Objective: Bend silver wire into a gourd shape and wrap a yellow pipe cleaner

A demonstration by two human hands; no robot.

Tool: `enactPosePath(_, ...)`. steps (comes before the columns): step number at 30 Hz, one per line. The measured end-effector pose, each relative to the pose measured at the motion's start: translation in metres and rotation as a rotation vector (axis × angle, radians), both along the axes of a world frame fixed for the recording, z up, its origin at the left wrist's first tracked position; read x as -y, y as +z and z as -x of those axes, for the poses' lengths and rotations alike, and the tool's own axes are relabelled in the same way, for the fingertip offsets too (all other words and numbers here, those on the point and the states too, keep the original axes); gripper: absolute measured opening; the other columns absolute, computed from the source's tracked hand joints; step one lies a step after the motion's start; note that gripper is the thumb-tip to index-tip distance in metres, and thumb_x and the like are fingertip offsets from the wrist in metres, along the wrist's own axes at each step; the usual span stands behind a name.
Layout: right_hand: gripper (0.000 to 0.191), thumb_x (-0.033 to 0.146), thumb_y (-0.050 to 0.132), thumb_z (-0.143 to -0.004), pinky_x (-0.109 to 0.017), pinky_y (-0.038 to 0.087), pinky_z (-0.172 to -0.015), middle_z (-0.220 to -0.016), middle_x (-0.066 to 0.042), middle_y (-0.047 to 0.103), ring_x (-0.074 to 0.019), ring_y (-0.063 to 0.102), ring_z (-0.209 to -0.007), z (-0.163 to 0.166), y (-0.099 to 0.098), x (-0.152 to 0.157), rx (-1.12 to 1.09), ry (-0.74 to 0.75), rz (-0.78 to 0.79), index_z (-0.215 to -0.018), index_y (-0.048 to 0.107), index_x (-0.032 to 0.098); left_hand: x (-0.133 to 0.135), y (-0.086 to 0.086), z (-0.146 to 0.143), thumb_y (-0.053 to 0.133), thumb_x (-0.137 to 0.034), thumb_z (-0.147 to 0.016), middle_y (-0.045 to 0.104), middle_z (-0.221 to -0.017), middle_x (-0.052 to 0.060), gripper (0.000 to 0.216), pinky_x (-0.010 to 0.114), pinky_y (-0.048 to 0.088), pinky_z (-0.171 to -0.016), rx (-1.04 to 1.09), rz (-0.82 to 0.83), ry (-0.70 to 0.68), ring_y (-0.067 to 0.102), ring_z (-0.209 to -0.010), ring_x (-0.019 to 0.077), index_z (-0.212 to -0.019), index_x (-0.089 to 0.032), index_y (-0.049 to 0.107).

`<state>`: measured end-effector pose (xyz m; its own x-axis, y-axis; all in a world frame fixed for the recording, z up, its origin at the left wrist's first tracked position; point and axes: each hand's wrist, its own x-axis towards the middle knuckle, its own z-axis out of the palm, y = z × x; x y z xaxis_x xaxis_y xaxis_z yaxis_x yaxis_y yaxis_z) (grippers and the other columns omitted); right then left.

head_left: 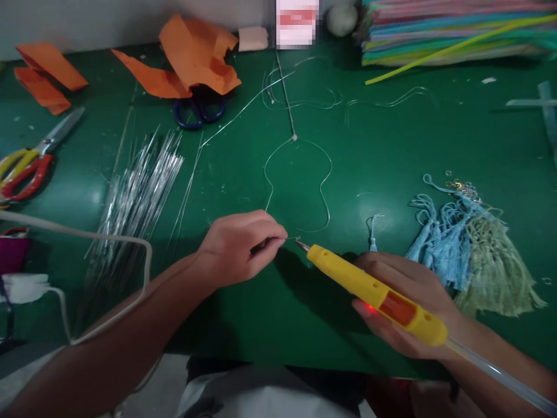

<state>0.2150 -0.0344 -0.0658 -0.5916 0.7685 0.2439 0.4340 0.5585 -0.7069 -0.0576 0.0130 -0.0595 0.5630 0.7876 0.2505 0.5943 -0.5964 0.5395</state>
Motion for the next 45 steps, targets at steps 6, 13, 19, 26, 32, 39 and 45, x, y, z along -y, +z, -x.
enactPosePath(6, 0.013, 0.019, 0.055, -0.084, -0.032, 0.041, -0.054, -0.077, -0.003, 0.054, -0.0174, 0.054, -0.065, 0.0007, -0.0006, -0.0006, 0.001, -0.003, 0.002, -0.092, 0.046, 0.024, 0.0001, -0.0004, 0.0004, 0.057, -0.015, -0.087, 0.074, -0.086, 0.000, 0.012, 0.020, 0.048, -0.059, 0.002, -0.004, -0.001, 0.068, -0.072, 0.0109, -0.087, -0.020, 0.069)
enactPosePath(13, 0.011, 0.020, 0.054, -0.085, -0.030, 0.041, -0.054, -0.074, -0.001, 0.052, -0.0161, 0.052, -0.063, 0.0023, 0.0001, -0.0006, 0.012, -0.027, -0.009, -0.088, 0.044, 0.025, 0.0004, -0.0004, 0.0003, 0.056, -0.015, -0.087, 0.073, -0.084, 0.000, 0.013, 0.020, 0.048, -0.059, 0.003, -0.007, -0.005, 0.068, -0.073, 0.0108, -0.087, -0.020, 0.069)
enactPosePath(19, 0.009, 0.023, 0.054, -0.088, -0.029, 0.040, -0.055, -0.074, -0.001, 0.053, -0.0142, 0.050, -0.063, 0.0022, 0.0008, -0.0003, 0.029, -0.032, 0.002, -0.087, 0.045, 0.023, 0.0001, -0.0010, 0.0006, 0.057, -0.015, -0.087, 0.073, -0.084, 0.000, 0.013, 0.020, 0.048, -0.060, 0.006, -0.003, -0.004, 0.068, -0.072, 0.0107, -0.087, -0.020, 0.069)
enactPosePath(26, 0.010, 0.021, 0.054, -0.087, -0.028, 0.039, -0.055, -0.075, -0.001, 0.052, -0.0143, 0.049, -0.062, 0.0016, 0.0006, -0.0004, 0.019, -0.035, -0.011, -0.088, 0.045, 0.023, 0.0000, -0.0014, 0.0002, 0.057, -0.015, -0.087, 0.073, -0.085, 0.000, 0.013, 0.020, 0.049, -0.062, 0.005, -0.001, -0.006, 0.068, -0.073, 0.0106, -0.087, -0.020, 0.069)
enactPosePath(32, 0.012, 0.021, 0.056, -0.085, -0.029, 0.039, -0.054, -0.074, 0.000, 0.051, -0.0155, 0.050, -0.061, 0.0020, -0.0021, -0.0012, 0.006, -0.039, -0.016, -0.088, 0.044, 0.024, 0.0001, -0.0015, 0.0007, 0.056, -0.015, -0.087, 0.073, -0.084, 0.000, 0.013, 0.020, 0.049, -0.062, 0.017, 0.001, -0.007, 0.068, -0.072, 0.0105, -0.086, -0.020, 0.068)
enactPosePath(39, 0.010, 0.021, 0.053, -0.087, -0.028, 0.039, -0.055, -0.074, -0.001, 0.052, -0.0147, 0.050, -0.062, 0.0028, 0.0012, -0.0002, 0.033, -0.062, -0.001, -0.086, 0.044, 0.024, 0.0000, -0.0009, 0.0001, 0.060, -0.013, -0.086, 0.073, -0.083, 0.000, 0.010, 0.019, 0.050, -0.063, 0.080, 0.020, 0.002, 0.068, -0.073, 0.0099, -0.086, -0.018, 0.068)
enactPosePath(45, 0.010, 0.021, 0.055, -0.086, -0.028, 0.039, -0.054, -0.073, 0.000, 0.052, -0.0143, 0.049, -0.062, 0.0018, -0.0002, -0.0007, 0.023, -0.041, -0.008, -0.086, 0.045, 0.023, -0.0005, -0.0004, -0.0001, 0.062, -0.012, -0.085, 0.073, -0.082, 0.001, 0.009, 0.019, 0.053, -0.065, 0.140, 0.021, 0.034, 0.069, -0.075, 0.0102, -0.086, -0.017, 0.069)
